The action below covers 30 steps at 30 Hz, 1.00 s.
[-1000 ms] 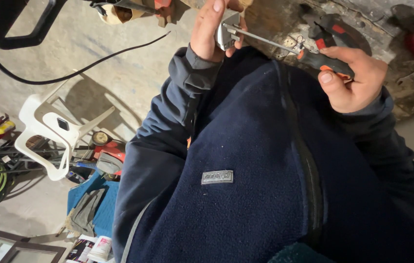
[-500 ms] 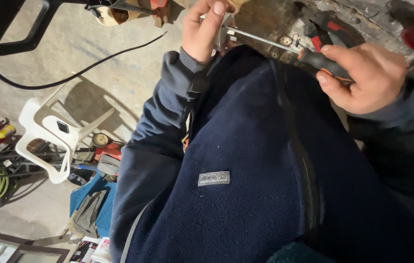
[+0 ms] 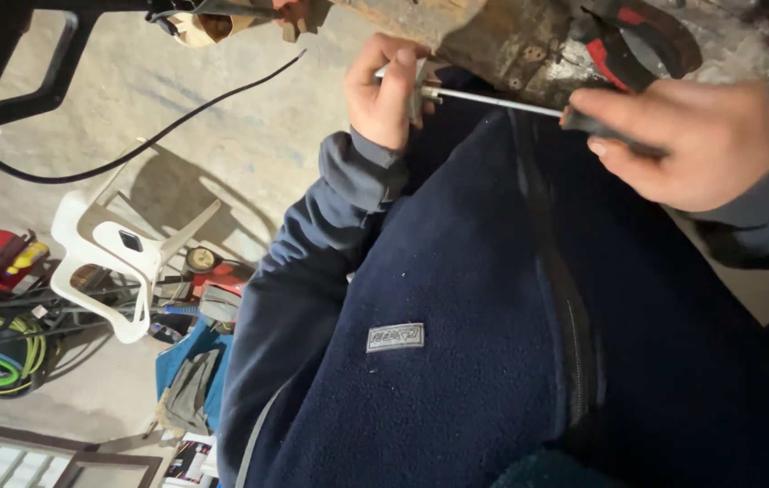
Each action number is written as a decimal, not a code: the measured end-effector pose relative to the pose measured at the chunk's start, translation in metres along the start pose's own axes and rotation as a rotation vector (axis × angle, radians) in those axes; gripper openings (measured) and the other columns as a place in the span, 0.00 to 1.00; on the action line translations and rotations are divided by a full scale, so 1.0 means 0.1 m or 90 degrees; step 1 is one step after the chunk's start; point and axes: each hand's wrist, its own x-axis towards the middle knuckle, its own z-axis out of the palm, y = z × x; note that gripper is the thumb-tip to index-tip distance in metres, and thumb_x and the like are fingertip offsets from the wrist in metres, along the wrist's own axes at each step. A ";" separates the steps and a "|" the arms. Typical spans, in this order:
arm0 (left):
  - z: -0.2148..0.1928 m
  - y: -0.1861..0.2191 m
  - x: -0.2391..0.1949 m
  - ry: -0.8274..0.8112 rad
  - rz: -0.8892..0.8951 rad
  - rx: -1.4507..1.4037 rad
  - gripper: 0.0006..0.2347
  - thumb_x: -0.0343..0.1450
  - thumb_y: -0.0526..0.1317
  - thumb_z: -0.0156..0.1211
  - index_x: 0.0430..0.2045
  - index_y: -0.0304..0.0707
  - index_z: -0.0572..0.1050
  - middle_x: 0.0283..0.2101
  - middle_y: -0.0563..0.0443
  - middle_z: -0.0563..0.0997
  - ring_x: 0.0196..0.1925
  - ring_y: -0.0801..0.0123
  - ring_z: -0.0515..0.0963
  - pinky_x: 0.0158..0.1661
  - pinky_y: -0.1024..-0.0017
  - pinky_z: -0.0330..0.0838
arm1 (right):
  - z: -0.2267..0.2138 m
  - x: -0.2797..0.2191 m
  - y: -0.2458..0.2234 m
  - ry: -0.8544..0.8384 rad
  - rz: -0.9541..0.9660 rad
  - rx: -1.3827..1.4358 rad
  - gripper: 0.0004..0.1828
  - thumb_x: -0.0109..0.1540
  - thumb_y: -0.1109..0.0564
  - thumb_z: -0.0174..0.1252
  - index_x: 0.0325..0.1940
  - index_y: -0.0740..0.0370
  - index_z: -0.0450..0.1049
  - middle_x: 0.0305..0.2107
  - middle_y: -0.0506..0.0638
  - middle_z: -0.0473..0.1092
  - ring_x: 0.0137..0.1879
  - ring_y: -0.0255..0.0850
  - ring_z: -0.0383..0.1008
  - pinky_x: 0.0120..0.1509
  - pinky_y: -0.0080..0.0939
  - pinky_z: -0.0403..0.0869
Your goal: Repairing an electrical plug using a screwdriver at a workbench.
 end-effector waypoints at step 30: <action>0.00 -0.29 -0.33 -0.003 0.022 -0.080 0.15 0.79 0.48 0.53 0.42 0.29 0.74 0.29 0.40 0.81 0.22 0.68 0.76 0.22 0.74 0.68 | 0.35 -0.39 0.29 0.022 -0.337 -0.262 0.20 0.64 0.60 0.61 0.61 0.57 0.78 0.31 0.54 0.76 0.26 0.40 0.70 0.25 0.40 0.70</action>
